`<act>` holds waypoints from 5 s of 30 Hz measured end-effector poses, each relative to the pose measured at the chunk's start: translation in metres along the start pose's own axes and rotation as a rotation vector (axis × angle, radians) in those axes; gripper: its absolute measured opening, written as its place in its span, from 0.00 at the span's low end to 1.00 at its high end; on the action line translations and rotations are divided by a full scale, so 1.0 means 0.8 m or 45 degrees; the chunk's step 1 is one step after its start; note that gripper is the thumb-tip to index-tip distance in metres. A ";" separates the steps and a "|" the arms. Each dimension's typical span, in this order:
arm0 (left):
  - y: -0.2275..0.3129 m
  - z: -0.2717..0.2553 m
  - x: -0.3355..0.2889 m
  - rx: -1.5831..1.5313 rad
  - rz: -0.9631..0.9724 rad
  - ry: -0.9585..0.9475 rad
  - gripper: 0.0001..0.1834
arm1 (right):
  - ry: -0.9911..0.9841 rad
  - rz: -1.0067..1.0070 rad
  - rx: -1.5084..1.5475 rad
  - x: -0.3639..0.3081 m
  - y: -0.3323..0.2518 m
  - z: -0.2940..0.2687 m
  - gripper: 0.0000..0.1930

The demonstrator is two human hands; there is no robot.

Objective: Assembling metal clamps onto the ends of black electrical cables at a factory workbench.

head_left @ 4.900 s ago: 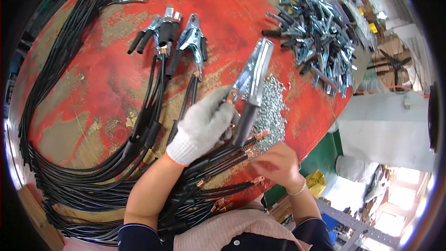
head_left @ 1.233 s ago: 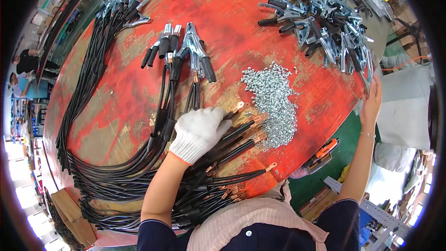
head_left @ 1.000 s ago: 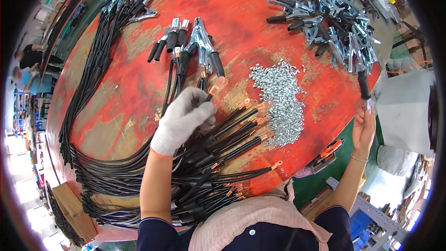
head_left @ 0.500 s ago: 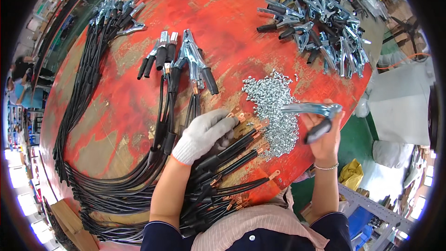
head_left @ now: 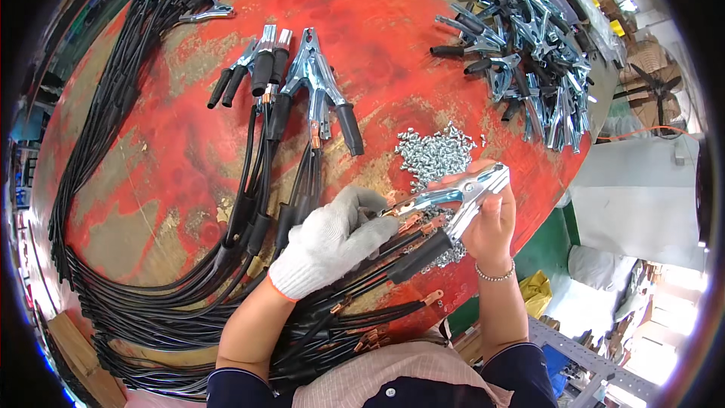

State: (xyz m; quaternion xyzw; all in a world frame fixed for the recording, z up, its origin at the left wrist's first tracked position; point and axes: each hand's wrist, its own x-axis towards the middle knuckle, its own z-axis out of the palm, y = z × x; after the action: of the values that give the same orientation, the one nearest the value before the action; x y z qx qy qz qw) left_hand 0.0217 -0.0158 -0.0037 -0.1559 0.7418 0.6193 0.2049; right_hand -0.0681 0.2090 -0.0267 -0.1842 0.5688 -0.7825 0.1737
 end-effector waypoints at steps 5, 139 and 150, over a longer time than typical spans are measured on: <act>0.015 -0.006 -0.001 -0.133 -0.079 -0.149 0.23 | -0.041 0.026 -0.016 -0.001 -0.010 0.008 0.32; 0.000 0.006 0.001 -0.477 0.094 0.070 0.22 | -0.151 -0.576 -1.377 0.046 -0.008 0.082 0.13; -0.015 0.012 0.009 -0.185 0.454 0.258 0.20 | -0.085 -0.592 -1.223 0.043 0.001 0.079 0.10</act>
State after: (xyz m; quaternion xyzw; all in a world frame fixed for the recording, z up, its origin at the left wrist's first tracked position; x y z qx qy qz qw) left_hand 0.0226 -0.0087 -0.0189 -0.0981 0.7277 0.6788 0.0047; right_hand -0.0674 0.1396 -0.0062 -0.3888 0.8014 -0.4454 -0.0901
